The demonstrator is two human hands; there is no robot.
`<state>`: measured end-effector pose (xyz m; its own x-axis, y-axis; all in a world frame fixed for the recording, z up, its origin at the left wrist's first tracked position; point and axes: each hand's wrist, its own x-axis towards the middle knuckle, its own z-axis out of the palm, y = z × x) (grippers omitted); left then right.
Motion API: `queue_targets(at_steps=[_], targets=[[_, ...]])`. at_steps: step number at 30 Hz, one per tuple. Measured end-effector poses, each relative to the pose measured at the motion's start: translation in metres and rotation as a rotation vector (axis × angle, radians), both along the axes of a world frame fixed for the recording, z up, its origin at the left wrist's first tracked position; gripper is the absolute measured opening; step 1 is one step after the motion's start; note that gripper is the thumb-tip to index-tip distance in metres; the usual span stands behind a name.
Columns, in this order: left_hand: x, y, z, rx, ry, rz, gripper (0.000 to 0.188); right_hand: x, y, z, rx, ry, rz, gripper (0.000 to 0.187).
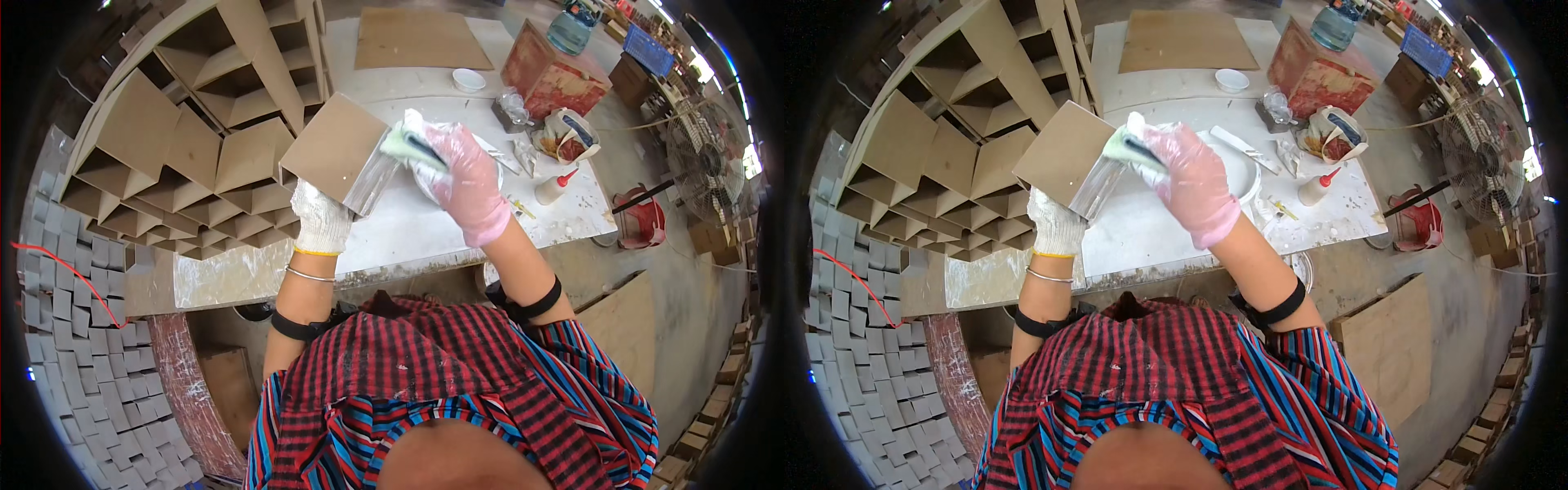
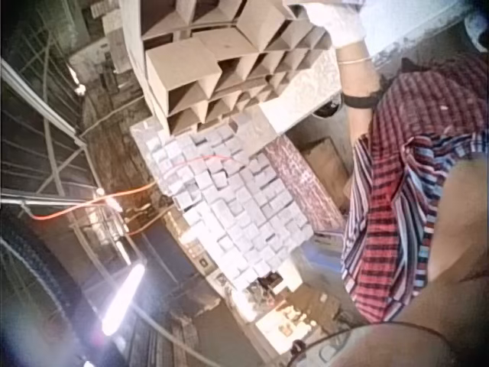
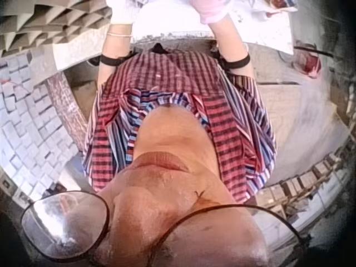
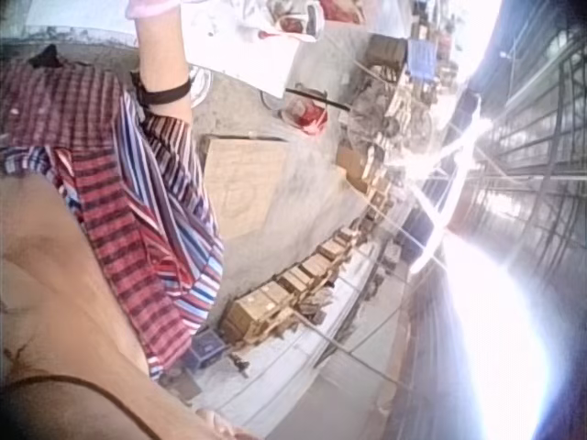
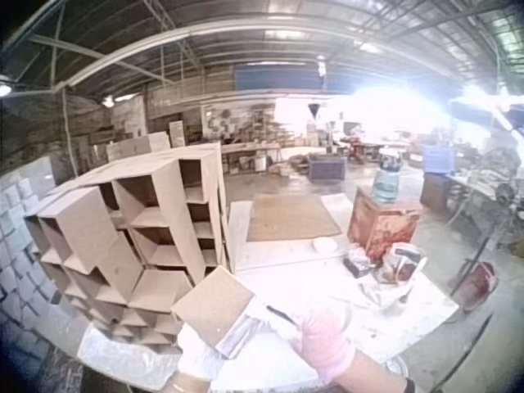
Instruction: The person is applying glue to small wooden boxes using a sponge and a bottle of adhesive.
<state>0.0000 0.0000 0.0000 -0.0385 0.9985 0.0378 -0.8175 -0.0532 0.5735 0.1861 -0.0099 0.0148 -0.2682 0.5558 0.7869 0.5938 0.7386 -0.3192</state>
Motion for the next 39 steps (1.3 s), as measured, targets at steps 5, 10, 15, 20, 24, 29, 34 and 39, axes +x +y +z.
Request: queue_targets(at_steps=[5,10,15,20,24,29,34,39], targets=[[-0.011,0.005,-0.019,0.073,0.472,0.097,0.044,-0.020,-0.052,0.023,-0.112,-0.211,0.045,0.053],[0.004,-0.005,0.000,-0.038,0.008,0.042,0.042,0.002,-0.007,0.005,-0.158,0.111,-0.128,0.052],[0.003,0.004,-0.011,0.005,0.142,0.123,0.042,-0.014,-0.033,0.004,0.001,0.002,0.061,0.045],[-0.009,0.002,-0.016,-0.068,0.114,-0.016,0.044,0.007,0.005,0.003,-0.149,0.217,-0.051,0.043],[-0.015,0.000,-0.021,-0.089,0.091,0.033,0.045,0.018,-0.007,0.003,-0.087,-0.040,-0.092,0.042],[-0.007,-0.011,-0.007,-0.133,0.159,-0.098,0.048,0.026,-0.005,0.010,-0.016,-0.128,0.054,0.053],[-0.011,-0.016,-0.017,-0.228,0.232,-0.197,0.051,0.004,0.020,0.032,0.020,-0.016,0.083,0.042],[-0.027,-0.006,-0.034,-0.179,-0.038,-0.366,0.055,0.016,-0.019,0.013,-0.059,-0.292,0.184,0.045]])
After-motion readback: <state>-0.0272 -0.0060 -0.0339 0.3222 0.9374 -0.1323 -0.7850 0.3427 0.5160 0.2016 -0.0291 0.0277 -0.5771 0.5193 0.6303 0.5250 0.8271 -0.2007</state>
